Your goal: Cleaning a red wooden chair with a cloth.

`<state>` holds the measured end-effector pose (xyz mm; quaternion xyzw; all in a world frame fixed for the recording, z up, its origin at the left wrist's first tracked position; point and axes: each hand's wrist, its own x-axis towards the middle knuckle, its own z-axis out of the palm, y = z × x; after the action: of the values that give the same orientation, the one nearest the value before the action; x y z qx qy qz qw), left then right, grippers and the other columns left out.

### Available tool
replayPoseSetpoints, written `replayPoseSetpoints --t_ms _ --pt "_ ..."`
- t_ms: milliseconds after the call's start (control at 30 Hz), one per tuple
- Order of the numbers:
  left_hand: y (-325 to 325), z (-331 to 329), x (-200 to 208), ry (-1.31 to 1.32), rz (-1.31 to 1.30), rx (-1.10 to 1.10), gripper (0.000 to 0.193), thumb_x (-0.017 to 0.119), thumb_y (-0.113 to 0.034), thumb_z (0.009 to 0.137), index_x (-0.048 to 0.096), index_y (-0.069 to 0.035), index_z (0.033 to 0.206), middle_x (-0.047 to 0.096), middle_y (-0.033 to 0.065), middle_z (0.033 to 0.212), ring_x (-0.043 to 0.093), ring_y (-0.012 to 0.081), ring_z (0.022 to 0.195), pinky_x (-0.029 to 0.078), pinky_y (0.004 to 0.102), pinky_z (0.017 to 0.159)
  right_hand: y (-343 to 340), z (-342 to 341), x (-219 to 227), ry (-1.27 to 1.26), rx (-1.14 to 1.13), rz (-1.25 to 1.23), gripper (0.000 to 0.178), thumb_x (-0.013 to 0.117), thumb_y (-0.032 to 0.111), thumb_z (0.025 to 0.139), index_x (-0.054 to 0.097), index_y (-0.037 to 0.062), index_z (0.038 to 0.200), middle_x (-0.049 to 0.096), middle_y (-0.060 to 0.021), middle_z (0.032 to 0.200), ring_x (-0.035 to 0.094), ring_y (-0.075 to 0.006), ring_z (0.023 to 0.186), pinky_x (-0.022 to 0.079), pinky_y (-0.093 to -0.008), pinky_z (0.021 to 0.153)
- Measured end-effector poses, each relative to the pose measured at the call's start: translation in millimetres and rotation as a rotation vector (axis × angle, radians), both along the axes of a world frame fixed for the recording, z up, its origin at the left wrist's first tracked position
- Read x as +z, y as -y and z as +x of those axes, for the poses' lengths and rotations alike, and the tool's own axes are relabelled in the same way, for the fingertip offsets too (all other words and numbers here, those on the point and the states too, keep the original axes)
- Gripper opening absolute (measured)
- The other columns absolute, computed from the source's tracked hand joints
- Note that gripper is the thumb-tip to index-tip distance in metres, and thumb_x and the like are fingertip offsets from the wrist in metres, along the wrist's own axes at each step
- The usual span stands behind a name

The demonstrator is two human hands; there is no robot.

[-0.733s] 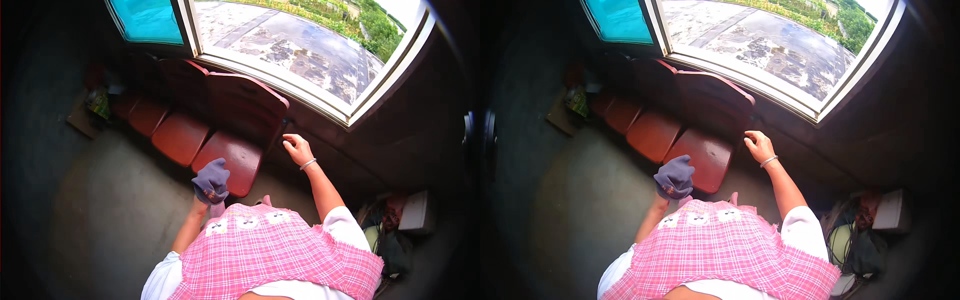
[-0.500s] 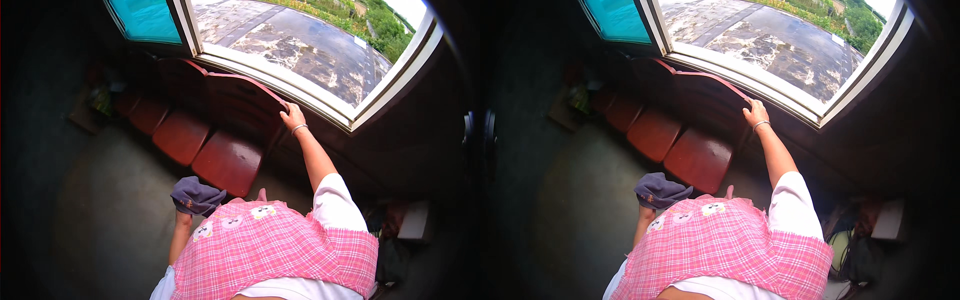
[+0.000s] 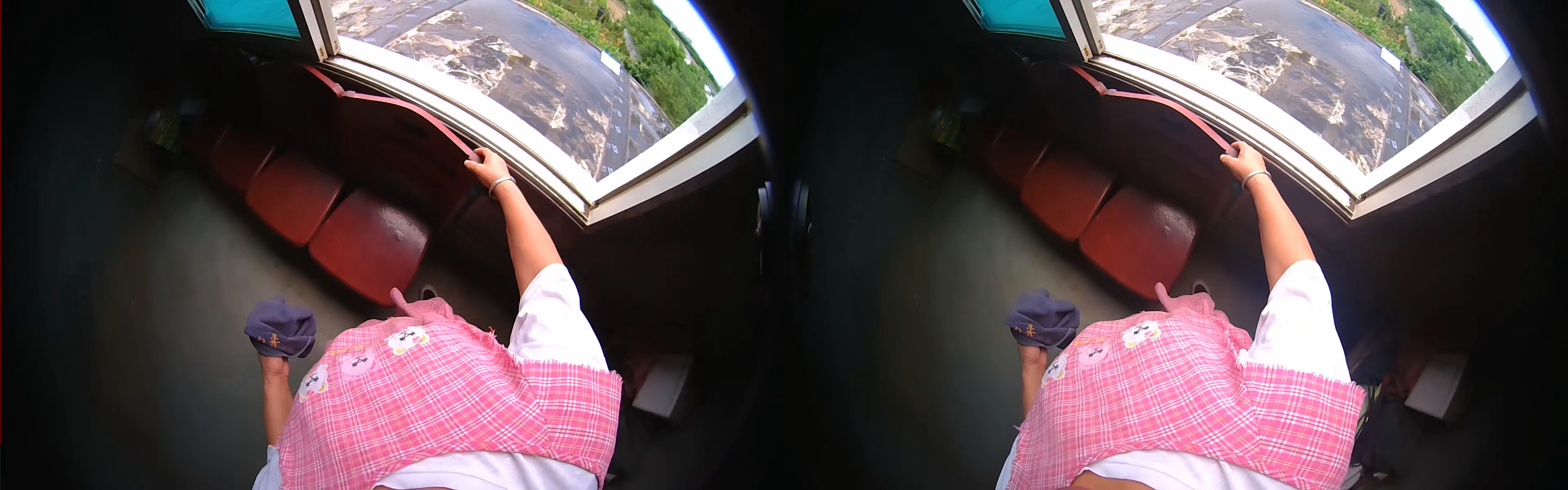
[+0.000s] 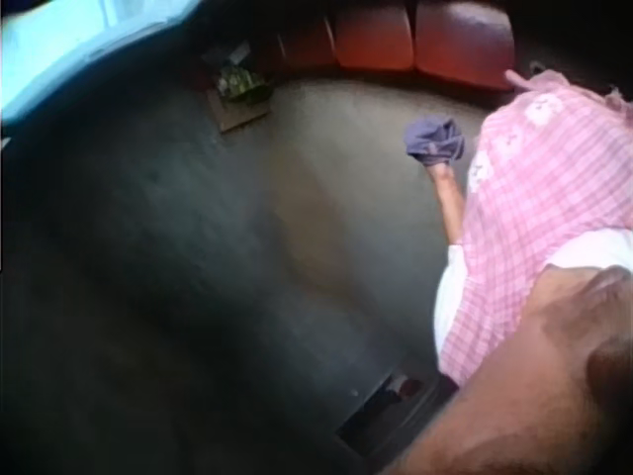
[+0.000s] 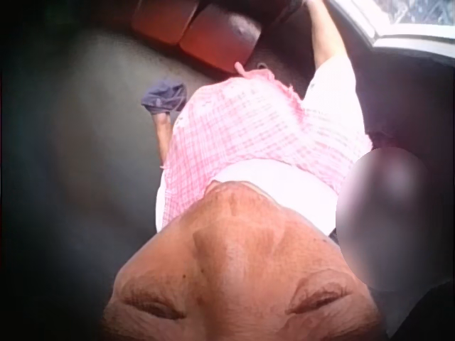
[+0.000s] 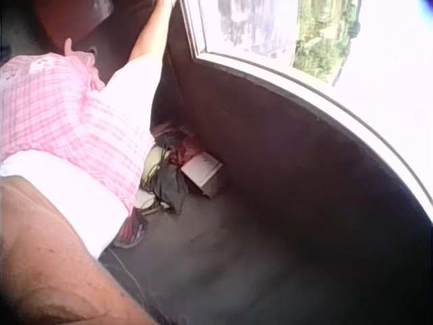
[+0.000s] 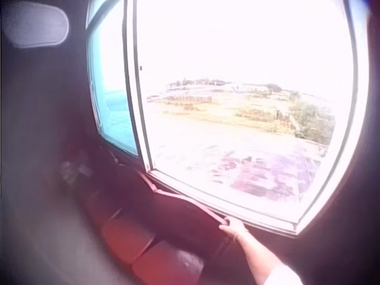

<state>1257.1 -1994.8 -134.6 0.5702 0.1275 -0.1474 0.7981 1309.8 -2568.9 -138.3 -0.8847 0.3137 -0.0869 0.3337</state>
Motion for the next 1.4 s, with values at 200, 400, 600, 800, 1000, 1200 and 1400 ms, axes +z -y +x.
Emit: replayPoseSetpoints --t_ms 200,400,600,800,1000,1200,1400 --pt "47 -4 27 0.128 -0.054 0.022 0.040 0.053 -0.035 0.090 0.049 -0.011 0.122 0.053 0.0033 0.122 0.050 0.0193 0.112 0.041 0.0373 0.098 -14 29 16 0.058 0.152 -0.054 0.057 0.064 0.040 0.072 0.060 -0.0017 0.111 0.062 -0.0218 0.105 0.060 -0.0309 0.099 0.045 -0.0352 0.086" --pt "69 -21 50 0.088 -0.063 0.118 0.041 0.051 -0.035 0.091 0.049 -0.010 0.123 0.052 0.0044 0.124 0.049 0.0206 0.114 0.040 0.0383 0.099 -33 42 52 -0.040 0.245 -0.118 0.045 0.064 0.040 0.074 0.066 0.0022 0.099 0.067 -0.0151 0.091 0.065 -0.0262 0.085 0.050 -0.0342 0.077" --pt "73 -14 53 0.082 -0.044 0.143 0.041 0.052 -0.036 0.090 0.050 -0.009 0.121 0.053 0.0062 0.122 0.052 0.0225 0.111 0.042 0.0395 0.097 -111 44 93 -0.044 0.542 -0.069 0.044 0.062 0.044 0.074 0.067 0.0126 0.104 0.067 -0.0146 0.085 0.064 -0.0304 0.081 0.050 -0.0394 0.074" --pt "107 12 76 0.237 -0.103 -0.008 0.044 0.064 -0.039 0.082 0.051 -0.010 0.113 0.054 0.0020 0.109 0.054 0.0154 0.101 0.046 0.0333 0.090 -177 9 95 0.083 0.816 -0.120 0.041 0.060 0.047 0.076 0.062 0.0081 0.090 0.063 -0.0145 0.078 0.062 -0.0323 0.075 0.049 -0.0423 0.066" --pt "118 50 73 0.191 0.081 -0.050 0.043 0.061 -0.031 0.087 0.049 -0.006 0.121 0.053 -0.0004 0.109 0.053 0.0098 0.098 0.046 0.0271 0.086 -244 -27 81 0.285 1.017 0.086 0.051 0.061 0.047 0.077 0.057 0.0007 0.098 0.062 -0.0195 0.082 0.061 -0.0356 0.079 0.049 -0.0421 0.069" --pt "99 48 88 0.119 0.234 0.113 0.007 0.053 -0.011 0.085 0.057 -0.009 0.090 0.055 -0.0012 0.077 0.052 0.0066 0.063 0.042 0.0229 0.053 -321 -76 82 0.177 1.079 0.191 0.072 0.064 0.048 0.075 0.047 -0.0007 0.126 0.054 -0.0186 0.100 0.057 -0.0332 0.093 0.047 -0.0385 0.079" --pt "31 11 65 0.210 0.180 0.180 0.006 0.050 -0.005 0.082 0.052 -0.011 0.080 0.049 -0.0040 0.072 0.049 0.0077 0.063 0.042 0.0239 0.058 -362 -117 62 0.170 1.134 0.403 0.062 0.066 0.038 0.078 0.048 0.0013 0.125 0.052 -0.0160 0.109 0.055 -0.0304 0.099 0.045 -0.0369 0.083"
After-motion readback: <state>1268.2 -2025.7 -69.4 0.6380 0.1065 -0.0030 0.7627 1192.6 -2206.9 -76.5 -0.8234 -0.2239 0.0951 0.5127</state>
